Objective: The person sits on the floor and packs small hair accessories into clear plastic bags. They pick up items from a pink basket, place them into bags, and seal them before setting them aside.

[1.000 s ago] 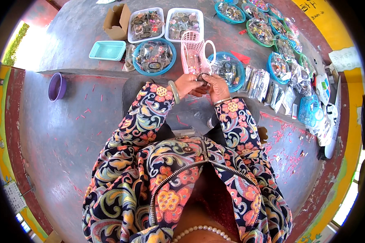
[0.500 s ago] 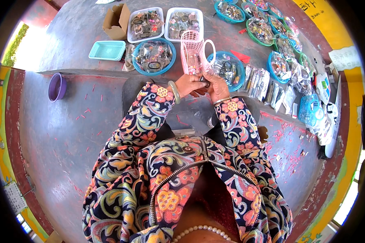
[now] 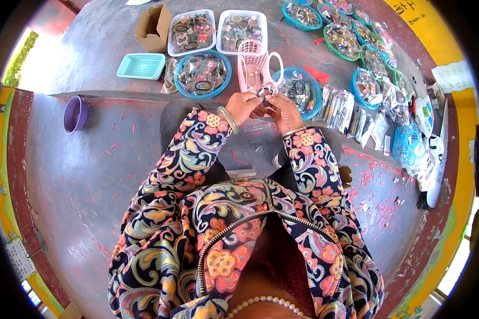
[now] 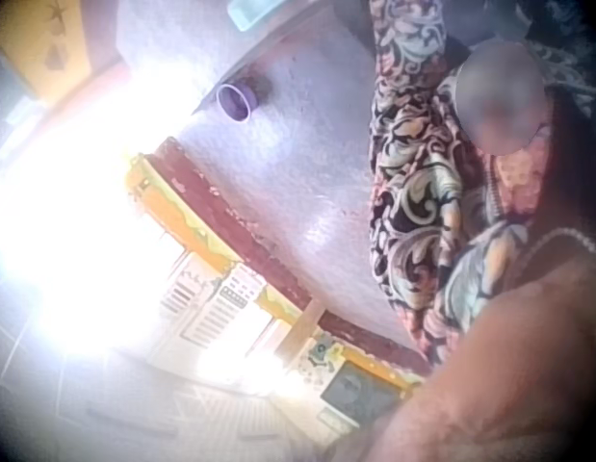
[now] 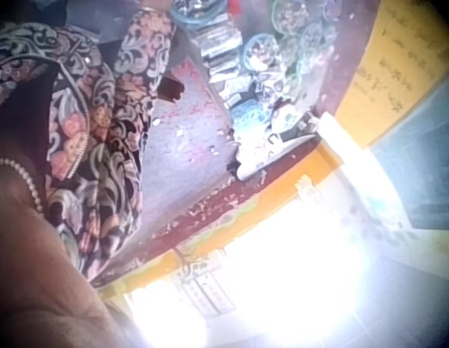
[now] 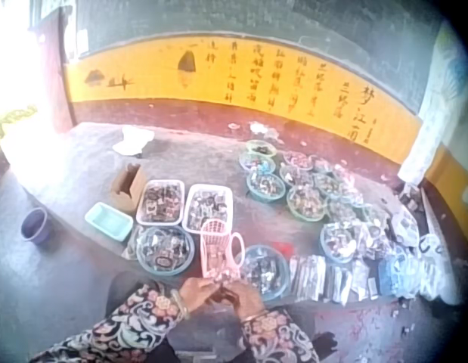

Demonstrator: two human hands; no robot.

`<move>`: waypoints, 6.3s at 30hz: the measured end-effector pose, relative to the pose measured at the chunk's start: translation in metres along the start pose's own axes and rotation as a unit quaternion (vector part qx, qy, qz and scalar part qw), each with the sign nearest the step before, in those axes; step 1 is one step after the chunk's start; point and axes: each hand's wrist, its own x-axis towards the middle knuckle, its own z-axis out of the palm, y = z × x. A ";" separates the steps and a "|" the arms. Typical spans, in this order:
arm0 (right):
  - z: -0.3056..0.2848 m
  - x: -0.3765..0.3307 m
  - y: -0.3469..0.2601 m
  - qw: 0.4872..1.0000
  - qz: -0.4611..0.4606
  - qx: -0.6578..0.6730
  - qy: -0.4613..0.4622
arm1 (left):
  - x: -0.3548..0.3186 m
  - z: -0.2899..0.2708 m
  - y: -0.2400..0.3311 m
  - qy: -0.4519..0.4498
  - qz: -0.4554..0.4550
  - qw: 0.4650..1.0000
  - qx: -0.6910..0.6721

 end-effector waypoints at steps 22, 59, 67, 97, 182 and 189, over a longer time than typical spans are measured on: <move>-0.002 0.000 0.003 0.998 0.009 0.029 0.054 | 0.002 -0.005 0.000 -0.003 -0.046 0.998 -0.045; -0.003 0.004 0.006 0.998 -0.005 -0.061 0.018 | 0.007 -0.006 -0.005 0.085 0.004 0.996 0.000; -0.011 0.008 0.010 0.996 -0.011 -0.082 0.026 | 0.009 -0.006 -0.008 0.076 0.015 0.997 -0.006; -0.001 0.003 0.013 0.971 -0.010 -0.239 -0.008 | 0.008 -0.009 -0.013 0.025 -0.029 0.952 -0.304; -0.007 0.000 0.002 0.991 -0.043 -0.111 0.062 | 0.008 -0.007 -0.011 -0.078 -0.073 0.982 -0.156; 0.002 -0.005 0.000 0.964 -0.113 -0.228 0.081 | 0.009 -0.004 -0.014 -0.100 -0.080 0.980 -0.151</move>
